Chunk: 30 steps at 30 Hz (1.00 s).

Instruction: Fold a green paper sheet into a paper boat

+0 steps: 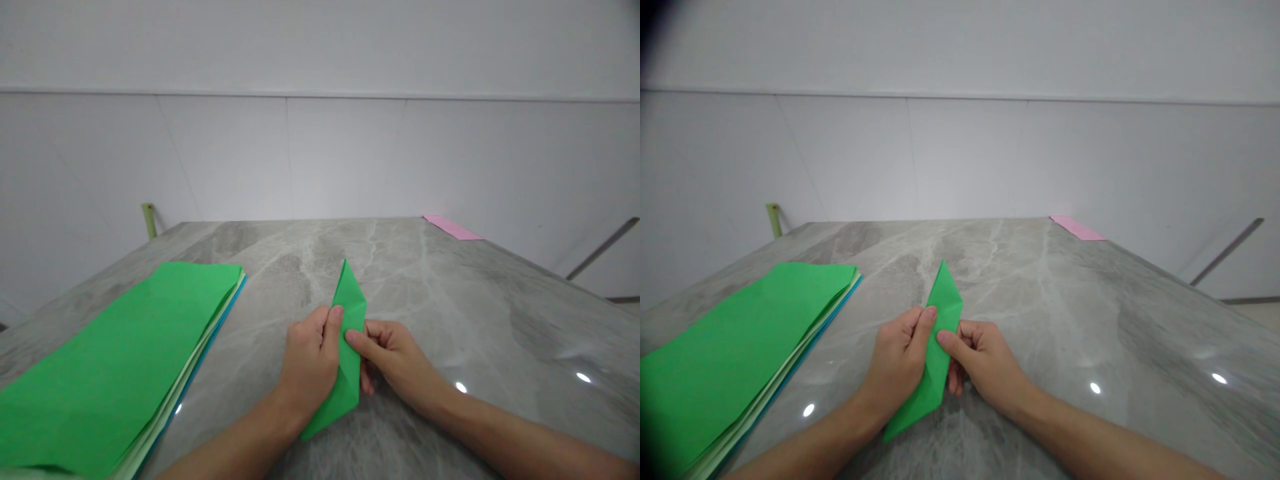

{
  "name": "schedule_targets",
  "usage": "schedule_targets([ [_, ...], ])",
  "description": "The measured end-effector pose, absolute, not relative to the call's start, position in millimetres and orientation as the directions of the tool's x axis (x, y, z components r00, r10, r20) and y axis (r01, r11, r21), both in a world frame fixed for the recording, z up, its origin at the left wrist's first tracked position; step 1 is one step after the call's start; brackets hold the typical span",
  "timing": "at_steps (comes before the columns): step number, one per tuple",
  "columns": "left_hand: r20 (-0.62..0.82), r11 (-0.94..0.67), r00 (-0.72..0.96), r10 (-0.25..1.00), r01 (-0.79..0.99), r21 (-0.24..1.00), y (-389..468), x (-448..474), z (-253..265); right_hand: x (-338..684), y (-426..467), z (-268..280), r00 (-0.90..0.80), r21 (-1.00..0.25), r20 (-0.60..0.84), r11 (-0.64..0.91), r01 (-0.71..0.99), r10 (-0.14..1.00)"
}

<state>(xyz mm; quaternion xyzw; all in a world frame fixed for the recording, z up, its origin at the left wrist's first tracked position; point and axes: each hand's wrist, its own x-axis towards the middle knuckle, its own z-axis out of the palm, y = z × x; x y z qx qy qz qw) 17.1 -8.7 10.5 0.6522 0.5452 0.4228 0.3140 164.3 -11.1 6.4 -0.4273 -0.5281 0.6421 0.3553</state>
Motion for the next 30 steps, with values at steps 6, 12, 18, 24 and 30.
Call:
schedule_targets([
  [6, 0.228, -0.183, -0.035, 0.973, 0.486, 0.855, -6.0, 16.6, 9.4, 160.8, -16.4, 5.6, -0.52, -0.966, -0.232, -0.257, 0.026, 0.822],
  [12, 0.17, -0.13, -0.06, 0.984, 0.413, 0.901, -1.7, 14.9, 6.8, 160.7, -21.0, -0.2, -0.623, -0.945, -0.299, -0.317, 0.086, 0.722],
  [18, 0.024, -0.055, 0.113, 0.993, 0.276, 0.96, 0.2, 15.7, 3.9, 163.8, -19.7, 3.9, -0.56, -0.954, -0.294, -0.277, 0.118, 0.774],
  [24, 0.023, -0.101, 0.217, 0.976, 0.358, 0.928, -2.2, 13.5, 6.8, 173.7, -12.2, 5.7, -0.477, -0.979, -0.206, -0.175, 0.109, 0.854],
  [30, 0.016, -0.172, 0.353, 0.936, 0.416, 0.893, -7.8, 0.5, 9.6, 186.2, -5.2, 6.6, -0.423, -0.987, -0.091, -0.025, 0.159, 0.902],
])
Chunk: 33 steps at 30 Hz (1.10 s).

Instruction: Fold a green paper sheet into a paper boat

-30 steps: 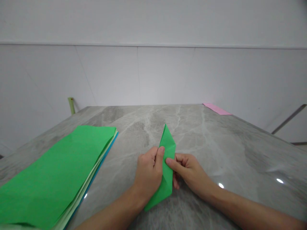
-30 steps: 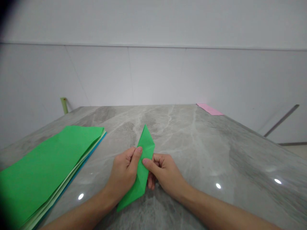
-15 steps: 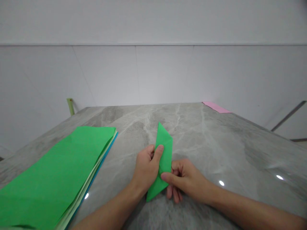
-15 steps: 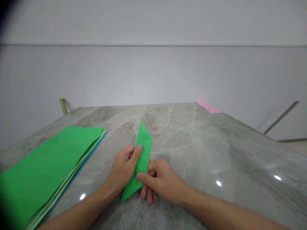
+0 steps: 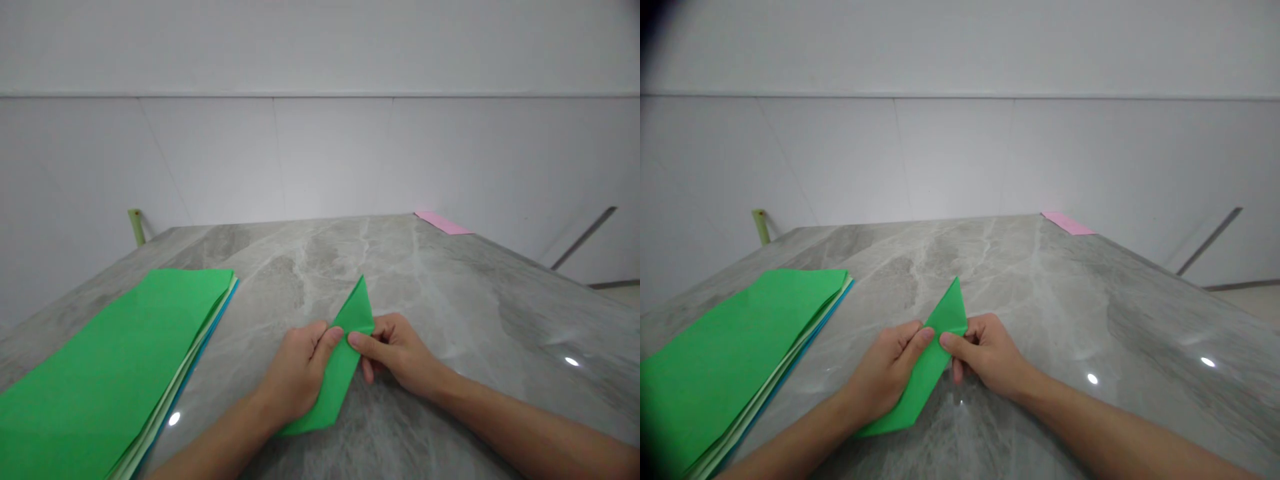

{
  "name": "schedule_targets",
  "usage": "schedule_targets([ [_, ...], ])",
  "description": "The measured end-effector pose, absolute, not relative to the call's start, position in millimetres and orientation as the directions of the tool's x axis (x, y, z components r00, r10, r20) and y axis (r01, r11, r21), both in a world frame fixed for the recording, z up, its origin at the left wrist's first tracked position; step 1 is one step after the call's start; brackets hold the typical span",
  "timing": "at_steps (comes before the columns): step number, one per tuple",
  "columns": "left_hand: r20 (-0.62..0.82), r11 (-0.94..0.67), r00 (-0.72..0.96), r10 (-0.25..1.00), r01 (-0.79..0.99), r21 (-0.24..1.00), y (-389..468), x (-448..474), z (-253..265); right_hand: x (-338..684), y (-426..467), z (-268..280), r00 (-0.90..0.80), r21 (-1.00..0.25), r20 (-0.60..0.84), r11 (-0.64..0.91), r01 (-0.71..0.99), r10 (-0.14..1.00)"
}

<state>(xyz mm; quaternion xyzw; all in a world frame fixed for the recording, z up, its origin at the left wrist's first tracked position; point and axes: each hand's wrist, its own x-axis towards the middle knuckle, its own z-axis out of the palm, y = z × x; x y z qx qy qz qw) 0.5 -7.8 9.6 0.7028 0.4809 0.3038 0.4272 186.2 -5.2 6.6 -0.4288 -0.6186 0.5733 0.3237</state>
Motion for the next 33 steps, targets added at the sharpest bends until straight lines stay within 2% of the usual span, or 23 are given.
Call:
schedule_targets([
  [5, -0.022, -0.222, 0.524, 0.852, 0.399, 0.89, -10.8, -8.9, 17.1, 190.3, 0.2, 1.9, -0.396, -0.993, -0.073, -0.028, 0.118, 0.915],
  [7, -0.057, -0.187, 0.55, 0.833, 0.378, 0.907, -11.2, -9.7, 18.6, 190.9, 1.7, 1.0, -0.346, -0.994, -0.047, -0.009, 0.109, 0.937],
  [10, -0.202, 0.029, 0.585, 0.786, 0.292, 0.956, -12.1, -10.4, 17.9, 192.0, 3.3, 2.0, -0.237, -0.996, -0.018, 0.002, 0.084, 0.971],
  [12, -0.314, 0.211, 0.637, 0.704, 0.234, 0.949, -12.3, -11.6, 16.7, 194.2, 5.5, 3.5, -0.128, -0.997, 0.017, 0.027, 0.079, 0.992],
  [15, -0.386, 0.328, 0.676, 0.628, 0.219, 0.919, -9.2, -13.6, 16.1, 200.7, 12.0, 5.2, 0.043, -0.991, 0.097, 0.093, 0.092, 0.994],
  [17, -0.373, 0.289, 0.598, 0.709, 0.237, 0.928, -4.1, -14.4, 16.9, 206.2, 17.3, 5.7, 0.135, -0.984, 0.152, 0.137, 0.114, 0.979],
  [19, -0.29, 0.227, 0.372, 0.882, 0.203, 0.952, 2.3, -14.6, 18.1, 210.8, 21.5, 6.2, 0.203, -0.978, 0.187, 0.163, 0.129, 0.961],
  [21, -0.178, 0.174, 0.073, 0.981, 0.056, 0.983, 8.3, -14.8, 19.2, 212.6, 23.3, 7.1, 0.224, -0.983, 0.172, 0.153, 0.098, 0.959],
  [23, -0.148, 0.128, -0.127, 0.981, -0.153, 0.98, 12.1, -14.9, 19.2, 211.4, 22.3, 8.3, 0.19, -0.992, 0.126, 0.123, 0.028, 0.974],
  [25, -0.149, 0.108, -0.12, 0.982, -0.296, 0.949, 13.1, -14.5, 17.3, 208.3, 19.6, 9.5, 0.138, -0.995, 0.089, 0.094, -0.028, 0.986],
  [27, -0.139, 0.126, -0.014, 0.99, -0.33, 0.935, 12.4, -13.6, 13.8, 205.3, 16.9, 10.2, 0.112, -0.995, 0.09, 0.094, -0.033, 0.99],
  [30, -0.143, 0.152, 0.051, 0.988, -0.358, 0.921, 11.5, -12.1, 9.2, 204.0, 15.9, 9.4, 0.124, -0.992, 0.129, 0.129, 0.006, 0.984],
  [33, -0.117, 0.13, 0.056, 0.992, -0.479, 0.868, 12.5, -11.6, 9.2, 205.9, 17.0, 7.1, 0.105, -0.986, 0.155, 0.147, 0.077, 0.982],
])
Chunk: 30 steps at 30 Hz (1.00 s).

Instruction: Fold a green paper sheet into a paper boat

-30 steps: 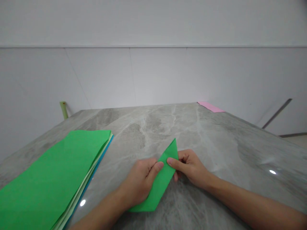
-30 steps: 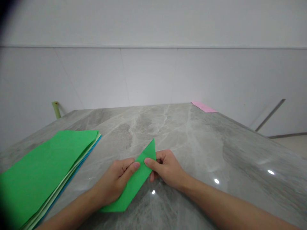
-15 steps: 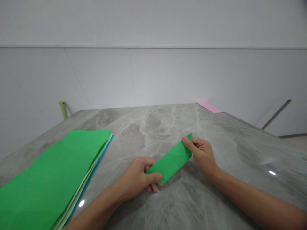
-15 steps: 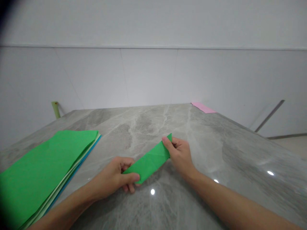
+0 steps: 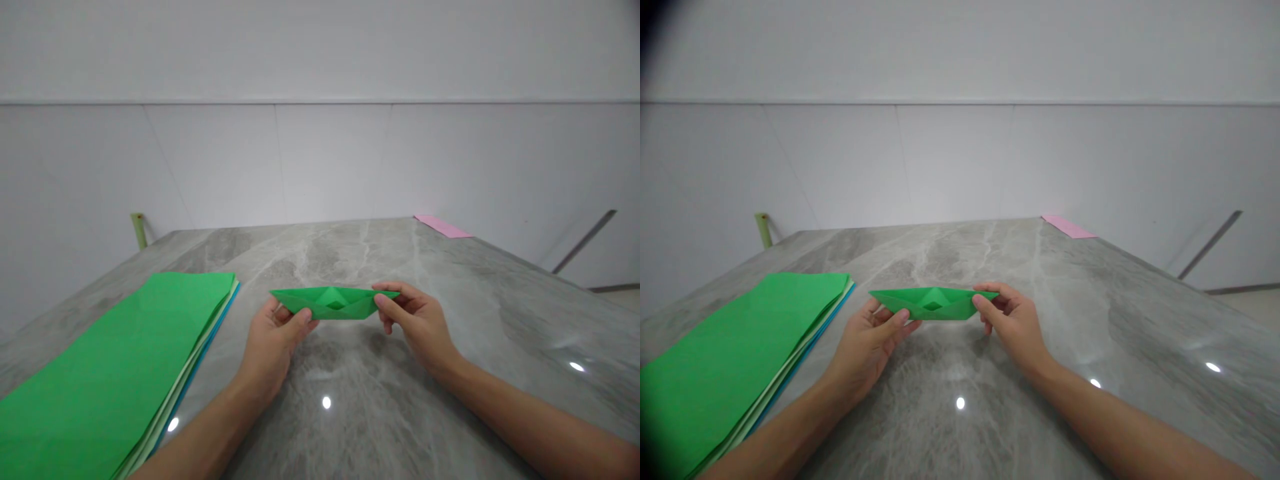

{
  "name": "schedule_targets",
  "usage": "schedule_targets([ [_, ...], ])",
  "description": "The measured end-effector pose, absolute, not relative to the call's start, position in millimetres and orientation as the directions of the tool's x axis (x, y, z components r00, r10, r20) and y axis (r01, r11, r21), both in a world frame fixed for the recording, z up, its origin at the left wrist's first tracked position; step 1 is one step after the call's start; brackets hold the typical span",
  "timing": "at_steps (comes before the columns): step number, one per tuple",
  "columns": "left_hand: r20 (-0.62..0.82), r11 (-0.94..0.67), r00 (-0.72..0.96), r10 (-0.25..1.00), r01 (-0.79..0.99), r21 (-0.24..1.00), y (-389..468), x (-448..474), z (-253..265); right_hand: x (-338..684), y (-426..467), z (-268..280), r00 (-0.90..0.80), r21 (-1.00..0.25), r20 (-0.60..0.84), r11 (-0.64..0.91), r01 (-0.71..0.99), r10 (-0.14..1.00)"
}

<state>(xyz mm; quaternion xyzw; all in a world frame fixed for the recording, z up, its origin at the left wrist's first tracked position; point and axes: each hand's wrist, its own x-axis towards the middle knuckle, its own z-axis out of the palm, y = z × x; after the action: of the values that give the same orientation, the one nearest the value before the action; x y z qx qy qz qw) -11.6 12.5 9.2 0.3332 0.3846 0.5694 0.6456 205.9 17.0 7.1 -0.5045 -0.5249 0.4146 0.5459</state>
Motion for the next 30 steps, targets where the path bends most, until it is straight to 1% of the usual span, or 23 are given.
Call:
schedule_targets([
  [3, -0.129, 0.144, 0.066, 0.989, -0.553, 0.821, 14.1, -11.6, 11.0, 207.2, 16.0, 5.2, 0.016, -0.955, 0.203, 0.195, 0.225, 0.979],
  [6, -0.178, 0.169, 0.036, 0.983, -0.539, 0.825, 15.0, -11.1, 10.3, 206.1, 12.7, 6.4, -0.144, -0.873, 0.275, 0.31, 0.377, 0.95],
  [8, -0.186, 0.164, 0.009, 0.982, -0.519, 0.839, 15.0, -10.3, 8.7, 204.2, 10.7, 8.7, -0.246, -0.814, 0.3, 0.382, 0.438, 0.922],
  [11, -0.194, 0.165, -0.005, 0.981, -0.501, 0.849, 13.8, -8.7, 6.0, 200.8, 9.5, 11.3, -0.309, -0.757, 0.302, 0.423, 0.497, 0.902],
  [16, -0.174, 0.194, 0.087, 0.981, -0.382, 0.903, 10.5, -5.3, 1.1, 200.1, 12.4, 7.6, -0.307, -0.698, 0.249, 0.39, 0.601, 0.919],
  [19, -0.132, 0.164, 0.11, 0.985, -0.357, 0.919, 9.8, -5.0, 0.3, 209.7, 20.1, 4.7, -0.226, -0.599, 0.292, 0.361, 0.714, 0.93],
  [22, -0.153, 0.149, 0.018, 0.988, -0.364, 0.919, 10.2, -7.4, 1.6, 228.6, 33.3, 4.3, -0.159, -0.431, 0.405, 0.341, 0.835, 0.9],
  [24, -0.157, 0.129, -0.051, 0.986, -0.35, 0.928, 10.7, -9.7, 1.5, 243.0, 43.4, 3.8, -0.133, -0.322, 0.44, 0.294, 0.9, 0.888],
  [27, -0.102, 0.062, -0.113, 0.988, -0.317, 0.947, 10.3, -12.3, -0.5, 259.8, 55.8, 0.1, -0.118, -0.21, 0.406, 0.219, 0.953, 0.906],
  [30, 0.015, -0.06, -0.171, 0.985, -0.265, 0.962, 5.8, -14.3, 7.0, 266.9, 60.5, 0.1, -0.099, -0.182, 0.37, 0.177, 0.967, 0.924],
])
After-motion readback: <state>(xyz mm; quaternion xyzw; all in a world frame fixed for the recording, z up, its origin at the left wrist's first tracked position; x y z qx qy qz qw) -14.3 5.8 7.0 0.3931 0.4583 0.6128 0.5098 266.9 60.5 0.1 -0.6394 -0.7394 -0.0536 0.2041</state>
